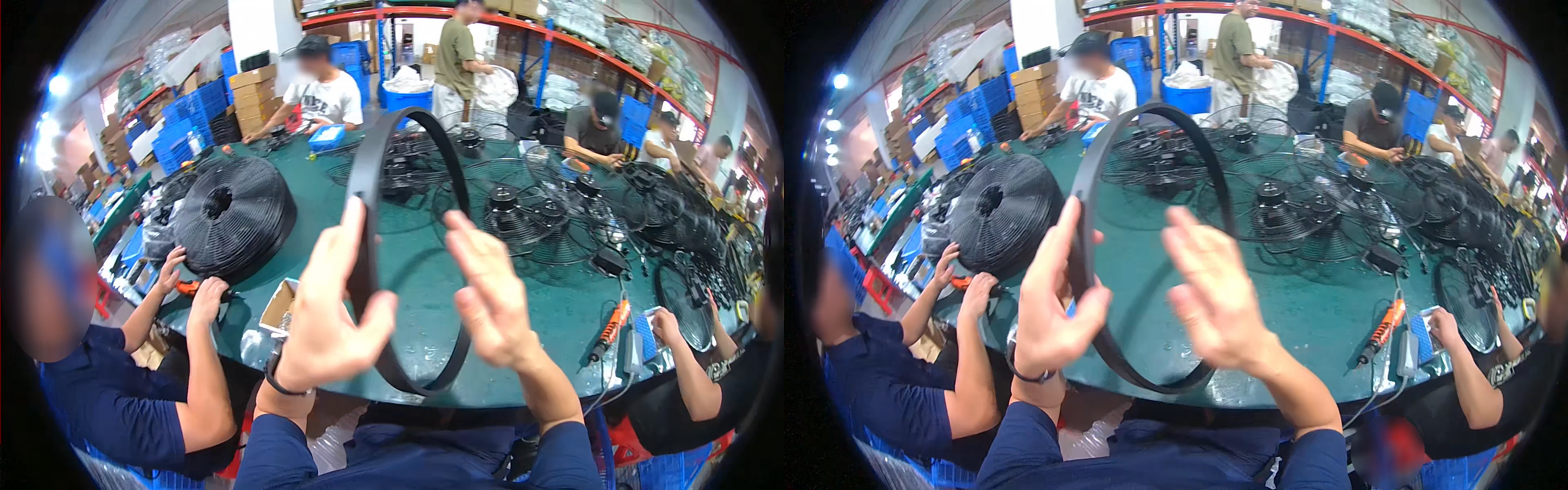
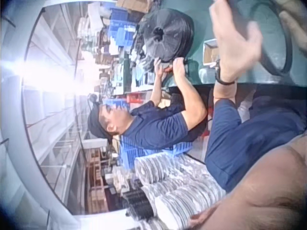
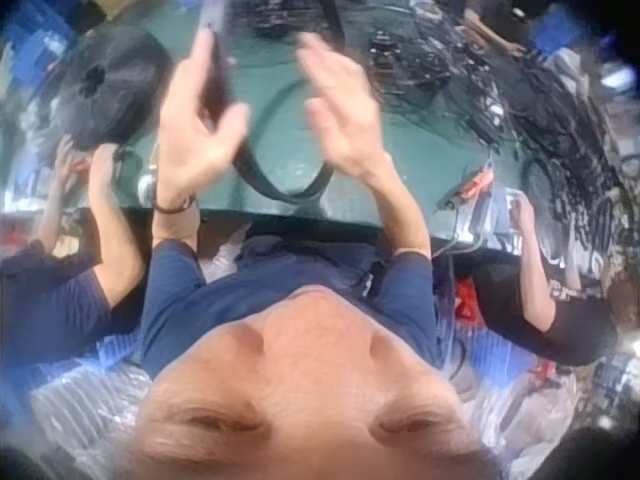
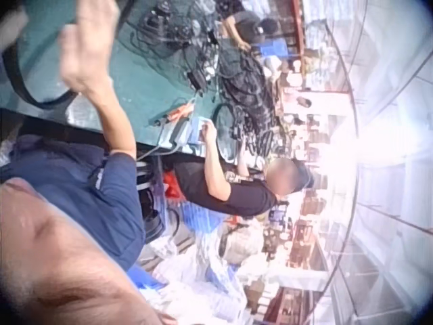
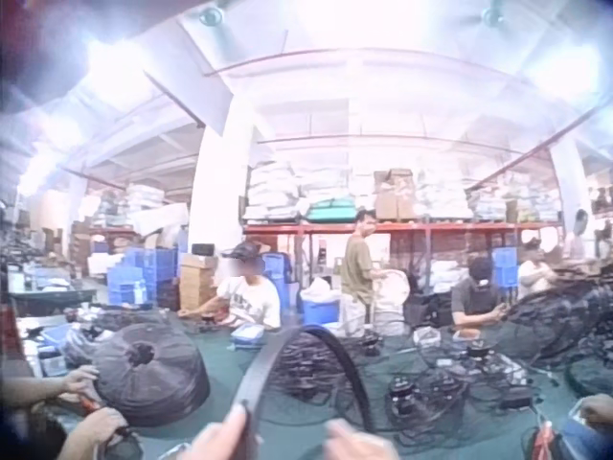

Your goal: Assembling industrial fan guards and rims at a workbench.

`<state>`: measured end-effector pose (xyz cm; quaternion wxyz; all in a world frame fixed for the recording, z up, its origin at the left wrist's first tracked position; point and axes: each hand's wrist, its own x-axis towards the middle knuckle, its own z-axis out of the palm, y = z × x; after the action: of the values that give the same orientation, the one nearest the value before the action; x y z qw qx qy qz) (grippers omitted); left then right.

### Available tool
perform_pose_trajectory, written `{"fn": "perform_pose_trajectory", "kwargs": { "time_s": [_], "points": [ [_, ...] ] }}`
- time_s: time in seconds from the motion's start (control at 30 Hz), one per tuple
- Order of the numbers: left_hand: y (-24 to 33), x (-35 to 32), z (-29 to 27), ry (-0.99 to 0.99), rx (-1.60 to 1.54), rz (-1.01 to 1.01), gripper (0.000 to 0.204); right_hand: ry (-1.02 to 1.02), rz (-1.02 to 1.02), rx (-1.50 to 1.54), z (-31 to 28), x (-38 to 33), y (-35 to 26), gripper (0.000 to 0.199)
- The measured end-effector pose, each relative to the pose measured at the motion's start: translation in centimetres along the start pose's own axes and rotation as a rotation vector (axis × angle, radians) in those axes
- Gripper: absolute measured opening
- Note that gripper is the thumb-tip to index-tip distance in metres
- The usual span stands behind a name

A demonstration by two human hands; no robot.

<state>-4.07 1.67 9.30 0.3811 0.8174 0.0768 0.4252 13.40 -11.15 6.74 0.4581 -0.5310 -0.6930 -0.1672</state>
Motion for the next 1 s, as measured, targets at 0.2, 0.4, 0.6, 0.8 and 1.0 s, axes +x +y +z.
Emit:
{"fn": "perform_pose_trajectory", "kwargs": {
  "time_s": [0.2,0.4,0.6,0.8,1.0],
  "points": [
    [-6.6,-1.2,-3.4,0.312,-0.097,-0.113,0.072,0.292,0.88,-0.294,0.0,-12.0,11.7,0.07],
    [-10.8,-4.9,-5.1,0.368,-0.58,-0.04,0.084,0.282,1.005,0.54,1.0,-15.4,12.3,0.061],
    [-14.5,-4.5,-4.6,0.396,-0.982,-0.223,0.072,0.497,0.574,0.488,-5.5,-12.6,8.5,0.051],
    [-15.1,-4.6,-1.8,0.265,-1.136,-0.352,0.051,0.58,0.535,0.407,-8.3,-10.1,7.1,0.048],
    [-13.9,-4.9,0.9,0.312,-1.002,-0.394,0.047,0.627,0.594,0.345,-9.5,-12.2,6.3,0.047]
  ]
}}
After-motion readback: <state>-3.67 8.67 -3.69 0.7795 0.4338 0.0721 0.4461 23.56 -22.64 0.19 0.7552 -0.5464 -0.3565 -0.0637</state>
